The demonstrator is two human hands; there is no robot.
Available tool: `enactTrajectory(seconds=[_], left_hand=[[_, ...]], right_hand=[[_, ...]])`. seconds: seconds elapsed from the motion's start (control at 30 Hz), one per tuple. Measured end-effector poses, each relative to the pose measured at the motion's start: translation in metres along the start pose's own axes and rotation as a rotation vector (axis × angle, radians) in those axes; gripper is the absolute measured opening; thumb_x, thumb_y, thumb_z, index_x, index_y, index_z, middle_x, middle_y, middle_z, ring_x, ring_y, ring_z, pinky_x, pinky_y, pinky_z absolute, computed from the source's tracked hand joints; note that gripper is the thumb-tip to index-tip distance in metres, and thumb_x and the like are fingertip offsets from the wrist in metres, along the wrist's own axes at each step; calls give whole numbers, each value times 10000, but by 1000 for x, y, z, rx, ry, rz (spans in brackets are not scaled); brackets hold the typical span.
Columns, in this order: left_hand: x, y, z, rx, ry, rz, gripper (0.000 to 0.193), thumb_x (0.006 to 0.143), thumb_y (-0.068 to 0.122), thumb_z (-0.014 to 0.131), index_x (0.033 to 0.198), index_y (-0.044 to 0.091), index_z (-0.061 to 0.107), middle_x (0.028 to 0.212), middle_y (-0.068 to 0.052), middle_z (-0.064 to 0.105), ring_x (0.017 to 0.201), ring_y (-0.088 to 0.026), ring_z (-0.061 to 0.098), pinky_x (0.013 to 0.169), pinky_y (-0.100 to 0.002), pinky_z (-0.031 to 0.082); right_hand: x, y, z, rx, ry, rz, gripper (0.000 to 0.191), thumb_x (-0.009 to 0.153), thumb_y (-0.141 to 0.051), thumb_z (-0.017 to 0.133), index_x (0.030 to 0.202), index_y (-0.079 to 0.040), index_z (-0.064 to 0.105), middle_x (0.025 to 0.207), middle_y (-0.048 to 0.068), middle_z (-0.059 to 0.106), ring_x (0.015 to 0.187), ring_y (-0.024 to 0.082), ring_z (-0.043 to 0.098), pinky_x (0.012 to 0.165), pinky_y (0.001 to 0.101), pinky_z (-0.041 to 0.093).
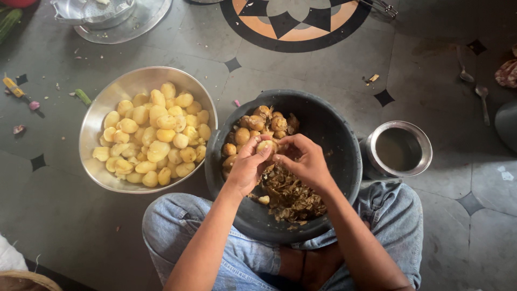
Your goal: The person sits cross-legged on the floor peeling boiled potatoes by hand, one at a time, dropping the removed skins into a dark basin and placing each peeled potato into a large metal bowl. A metal cup of water sits nearby, and the person occasionally dips a hand into it.
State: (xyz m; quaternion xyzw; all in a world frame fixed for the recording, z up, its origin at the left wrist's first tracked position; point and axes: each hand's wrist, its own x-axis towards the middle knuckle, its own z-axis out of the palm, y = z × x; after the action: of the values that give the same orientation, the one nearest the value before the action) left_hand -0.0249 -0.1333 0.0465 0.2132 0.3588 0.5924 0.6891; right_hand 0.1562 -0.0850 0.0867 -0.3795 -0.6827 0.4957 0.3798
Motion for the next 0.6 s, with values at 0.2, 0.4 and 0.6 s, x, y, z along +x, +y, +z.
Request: enactTrajectory(seconds=[0.2, 0.4, 0.6], left_hand=[[2, -11, 3, -17, -19, 52, 291, 1062, 192, 565, 1330, 85, 531, 1137, -41, 625, 1027, -140, 631, 932, -322, 524], [-3, -8, 8, -7, -19, -15, 276, 1061, 204, 549, 1311, 88, 550, 1134, -31, 630, 1027, -122, 619, 923, -315, 509], [-5, 0, 11, -41, -59, -6, 265, 1074, 256, 536, 1221, 58, 634, 1110, -49, 642, 984, -147, 608, 826, -336, 491]], right_hand=[[-7, 1, 20, -329, 217, -322, 288, 805, -29, 761, 1083, -11, 686, 1012, 133, 705, 851, 234, 733, 752, 320, 599], [-9, 21, 24, -378, 306, -350, 162, 848, -22, 751, 995, -38, 687, 941, 105, 726, 806, 202, 726, 718, 311, 595], [-1, 32, 6, 317, 232, 261, 90, 914, -51, 718, 983, 7, 714, 794, -13, 704, 636, 56, 641, 570, 235, 534]])
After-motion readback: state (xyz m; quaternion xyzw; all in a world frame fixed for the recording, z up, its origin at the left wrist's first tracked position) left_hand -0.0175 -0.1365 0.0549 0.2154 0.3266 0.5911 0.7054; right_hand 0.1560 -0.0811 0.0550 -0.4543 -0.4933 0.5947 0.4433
